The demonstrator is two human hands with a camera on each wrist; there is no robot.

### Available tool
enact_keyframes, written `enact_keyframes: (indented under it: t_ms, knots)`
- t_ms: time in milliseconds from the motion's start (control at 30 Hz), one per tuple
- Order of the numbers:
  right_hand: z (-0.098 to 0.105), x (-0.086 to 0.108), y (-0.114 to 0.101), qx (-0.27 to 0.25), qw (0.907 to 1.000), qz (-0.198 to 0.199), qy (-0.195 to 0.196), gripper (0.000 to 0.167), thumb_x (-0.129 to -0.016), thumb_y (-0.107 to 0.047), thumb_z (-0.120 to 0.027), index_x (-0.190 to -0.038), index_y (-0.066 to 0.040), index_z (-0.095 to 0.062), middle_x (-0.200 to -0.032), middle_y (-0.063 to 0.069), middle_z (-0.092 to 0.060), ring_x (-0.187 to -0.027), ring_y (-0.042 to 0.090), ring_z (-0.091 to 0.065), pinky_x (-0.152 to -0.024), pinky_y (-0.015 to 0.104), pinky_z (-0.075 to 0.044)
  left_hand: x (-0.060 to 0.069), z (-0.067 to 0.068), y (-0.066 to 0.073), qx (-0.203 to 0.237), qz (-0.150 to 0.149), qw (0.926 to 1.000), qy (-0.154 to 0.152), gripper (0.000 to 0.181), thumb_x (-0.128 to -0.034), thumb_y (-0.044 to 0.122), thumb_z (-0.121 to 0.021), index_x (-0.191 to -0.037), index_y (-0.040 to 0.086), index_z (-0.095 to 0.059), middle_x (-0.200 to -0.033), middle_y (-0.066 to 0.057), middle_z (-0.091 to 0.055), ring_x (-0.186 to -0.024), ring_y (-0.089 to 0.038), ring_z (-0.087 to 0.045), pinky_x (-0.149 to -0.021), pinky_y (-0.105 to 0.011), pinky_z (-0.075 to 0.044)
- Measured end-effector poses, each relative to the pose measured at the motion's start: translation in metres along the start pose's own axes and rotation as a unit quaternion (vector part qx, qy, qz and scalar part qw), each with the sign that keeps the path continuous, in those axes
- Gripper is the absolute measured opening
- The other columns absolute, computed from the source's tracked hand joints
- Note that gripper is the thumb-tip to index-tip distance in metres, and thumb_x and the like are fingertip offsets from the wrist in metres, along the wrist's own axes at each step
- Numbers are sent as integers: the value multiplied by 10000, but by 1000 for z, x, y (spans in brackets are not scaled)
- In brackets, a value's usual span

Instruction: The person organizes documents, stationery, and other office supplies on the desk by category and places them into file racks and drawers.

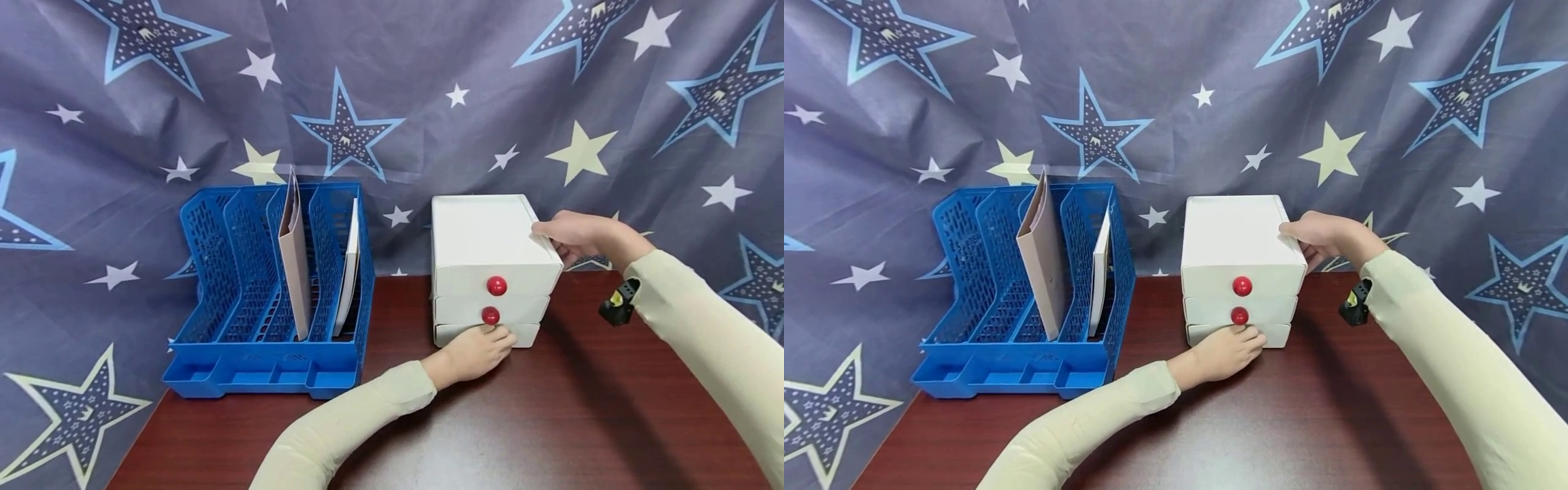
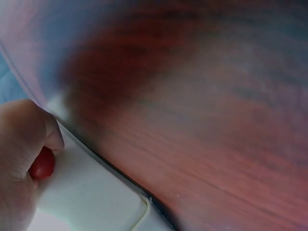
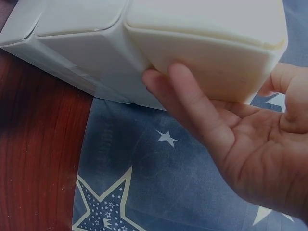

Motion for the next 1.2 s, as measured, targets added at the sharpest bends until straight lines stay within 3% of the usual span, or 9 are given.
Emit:
enact_keyframes:
  t_ms: [233,767,1033,1200]
  knots:
    - [1,0,0,18,10000,7,27,620,-1059,-340,-307,-1350,191,-439,-925,67,-734,-823,160,-731,-729,383,-617,0,-3,2,-31,22,9998,-202,436,-1081,289,-272,-1429,313,-534,-1463,91,-431,-1333,-120,-396,-1101,-267,-319]
    - [-1,1,0,-79,10000,-20,-33,607,-1053,-322,-307,-1335,196,-449,-893,41,-742,-820,162,-734,-716,372,-617,6,9,1,111,285,9972,676,374,-1063,216,-360,-1269,257,-670,-1306,56,-556,-1203,-146,-493,-993,-250,-416]
    - [-3,-1,-1,33,10000,0,-48,609,-1056,-333,-318,-1328,195,-450,-934,70,-738,-836,165,-728,-725,367,-613,12,15,-2,162,400,9963,740,370,-1060,214,-369,-1249,261,-684,-1285,69,-563,-1195,-132,-501,-980,-237,-429]
    - [-1,0,-2,106,9999,12,-66,610,-1056,-328,-310,-1325,202,-450,-929,64,-741,-835,164,-726,-714,361,-609,14,21,-7,444,517,9948,754,313,-1025,220,-432,-1211,245,-683,-1252,74,-570,-1190,-121,-506,-992,-234,-440]
Point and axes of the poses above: each hand's wrist, its own x-axis away from the middle knuckle, its own z-axis out of the back of the hand, y = z × x, the point moved 9 cm from there along -x, towards the middle knuckle
